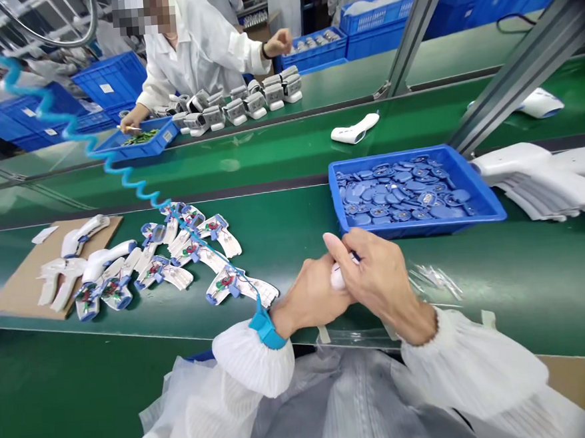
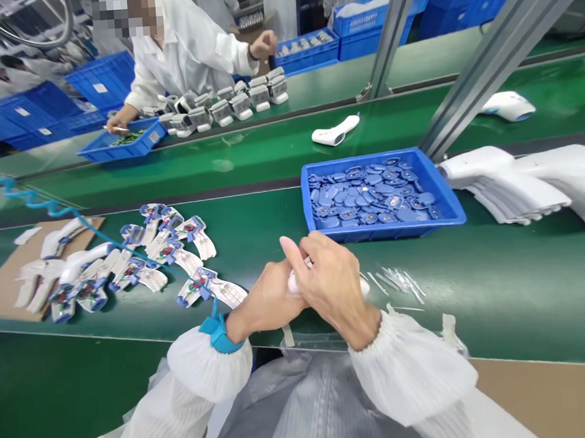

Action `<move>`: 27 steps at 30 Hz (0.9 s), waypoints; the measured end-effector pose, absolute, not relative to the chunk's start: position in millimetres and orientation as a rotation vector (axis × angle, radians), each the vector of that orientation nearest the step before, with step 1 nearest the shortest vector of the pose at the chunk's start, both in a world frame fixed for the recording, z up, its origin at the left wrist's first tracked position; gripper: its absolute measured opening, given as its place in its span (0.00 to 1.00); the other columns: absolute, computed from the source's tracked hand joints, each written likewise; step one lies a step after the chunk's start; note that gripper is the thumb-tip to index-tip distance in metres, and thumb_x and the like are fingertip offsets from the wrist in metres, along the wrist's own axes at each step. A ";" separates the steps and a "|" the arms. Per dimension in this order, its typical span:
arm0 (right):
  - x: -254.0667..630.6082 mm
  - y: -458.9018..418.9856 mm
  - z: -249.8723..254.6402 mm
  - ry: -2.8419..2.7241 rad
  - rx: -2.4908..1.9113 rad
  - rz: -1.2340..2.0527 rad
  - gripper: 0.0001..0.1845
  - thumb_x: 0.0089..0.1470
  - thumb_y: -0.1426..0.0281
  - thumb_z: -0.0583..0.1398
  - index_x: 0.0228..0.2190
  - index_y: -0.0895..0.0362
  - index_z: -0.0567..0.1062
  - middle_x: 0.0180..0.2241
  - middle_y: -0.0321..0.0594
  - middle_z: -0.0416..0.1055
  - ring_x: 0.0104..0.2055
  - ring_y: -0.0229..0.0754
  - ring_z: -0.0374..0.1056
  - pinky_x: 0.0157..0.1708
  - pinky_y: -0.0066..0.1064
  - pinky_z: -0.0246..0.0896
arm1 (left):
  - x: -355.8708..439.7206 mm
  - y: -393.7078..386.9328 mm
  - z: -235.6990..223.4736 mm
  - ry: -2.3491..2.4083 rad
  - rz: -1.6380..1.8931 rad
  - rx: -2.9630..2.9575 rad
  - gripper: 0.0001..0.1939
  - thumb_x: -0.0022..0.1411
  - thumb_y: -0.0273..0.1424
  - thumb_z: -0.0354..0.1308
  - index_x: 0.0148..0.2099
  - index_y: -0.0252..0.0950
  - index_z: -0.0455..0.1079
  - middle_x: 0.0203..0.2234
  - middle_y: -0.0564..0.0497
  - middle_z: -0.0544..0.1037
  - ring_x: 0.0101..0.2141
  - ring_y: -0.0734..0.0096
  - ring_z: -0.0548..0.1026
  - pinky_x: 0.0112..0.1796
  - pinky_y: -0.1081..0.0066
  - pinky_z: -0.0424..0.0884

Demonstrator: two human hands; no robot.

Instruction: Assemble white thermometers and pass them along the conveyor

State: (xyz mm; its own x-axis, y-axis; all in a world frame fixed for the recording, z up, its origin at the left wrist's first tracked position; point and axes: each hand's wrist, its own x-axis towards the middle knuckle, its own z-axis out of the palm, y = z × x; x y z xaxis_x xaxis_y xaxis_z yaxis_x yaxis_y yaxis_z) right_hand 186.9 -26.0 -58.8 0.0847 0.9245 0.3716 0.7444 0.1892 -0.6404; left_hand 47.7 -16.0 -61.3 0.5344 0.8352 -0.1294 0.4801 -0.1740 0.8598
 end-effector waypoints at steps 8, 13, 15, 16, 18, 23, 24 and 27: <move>178.1 -22.9 -59.6 -1.513 -1.599 0.261 0.30 0.68 0.55 0.54 0.16 0.53 0.65 0.18 0.36 0.63 0.22 0.37 0.57 0.28 0.34 0.50 | 37.2 -11.8 -65.5 1.147 0.329 2.042 0.17 0.65 0.43 0.60 0.47 0.36 0.71 0.37 0.43 0.83 0.35 0.51 0.82 0.33 0.64 0.70; 168.9 -19.2 -57.3 -1.383 -1.675 0.394 0.33 0.68 0.55 0.52 0.14 0.52 0.68 0.15 0.37 0.65 0.20 0.39 0.61 0.28 0.36 0.53 | 45.5 -24.0 -77.1 1.275 0.311 2.092 0.22 0.66 0.46 0.60 0.49 0.31 0.72 0.40 0.35 0.83 0.37 0.44 0.83 0.36 0.58 0.73; 172.5 -14.0 -53.7 -1.477 -1.680 0.486 0.34 0.68 0.54 0.52 0.12 0.52 0.68 0.14 0.37 0.66 0.19 0.39 0.62 0.27 0.36 0.54 | 42.7 -28.2 -80.4 1.331 0.333 2.089 0.24 0.67 0.48 0.59 0.49 0.30 0.72 0.39 0.34 0.83 0.36 0.44 0.83 0.35 0.58 0.73; 178.7 -9.7 -50.8 -1.544 -1.677 0.559 0.34 0.67 0.53 0.53 0.13 0.53 0.69 0.15 0.37 0.67 0.19 0.39 0.63 0.27 0.35 0.55 | 37.2 -28.7 -80.0 1.328 0.339 2.072 0.24 0.67 0.49 0.59 0.49 0.31 0.72 0.37 0.36 0.83 0.35 0.46 0.83 0.34 0.60 0.72; 199.8 4.8 -44.1 -1.651 -1.695 0.647 0.33 0.68 0.51 0.53 0.17 0.54 0.75 0.19 0.38 0.73 0.22 0.41 0.68 0.29 0.35 0.60 | 19.0 -26.0 -74.6 1.316 0.342 2.032 0.24 0.68 0.52 0.58 0.45 0.35 0.73 0.34 0.41 0.82 0.33 0.51 0.82 0.33 0.63 0.71; 257.7 75.4 -42.4 -2.065 -1.859 0.290 0.12 0.65 0.69 0.60 0.44 0.59 0.83 0.44 0.47 0.82 0.43 0.48 0.77 0.49 0.39 0.67 | -18.1 -9.0 -50.9 1.392 0.399 2.221 0.20 0.65 0.37 0.66 0.56 0.39 0.69 0.46 0.47 0.81 0.45 0.56 0.79 0.43 0.62 0.71; 262.5 90.4 -45.6 -2.142 -1.873 0.282 0.12 0.62 0.72 0.62 0.46 0.59 0.82 0.45 0.48 0.82 0.45 0.49 0.77 0.50 0.40 0.67 | -15.5 -6.1 -48.4 1.394 0.372 2.363 0.23 0.64 0.34 0.67 0.58 0.38 0.67 0.49 0.46 0.81 0.48 0.55 0.78 0.46 0.60 0.70; 263.4 122.6 -55.5 -2.252 -1.928 0.373 0.08 0.61 0.68 0.67 0.40 0.59 0.80 0.40 0.43 0.80 0.43 0.44 0.76 0.49 0.40 0.70 | 9.1 0.4 -48.8 1.258 0.051 2.768 0.14 0.67 0.31 0.63 0.52 0.32 0.71 0.44 0.40 0.81 0.47 0.51 0.77 0.46 0.56 0.68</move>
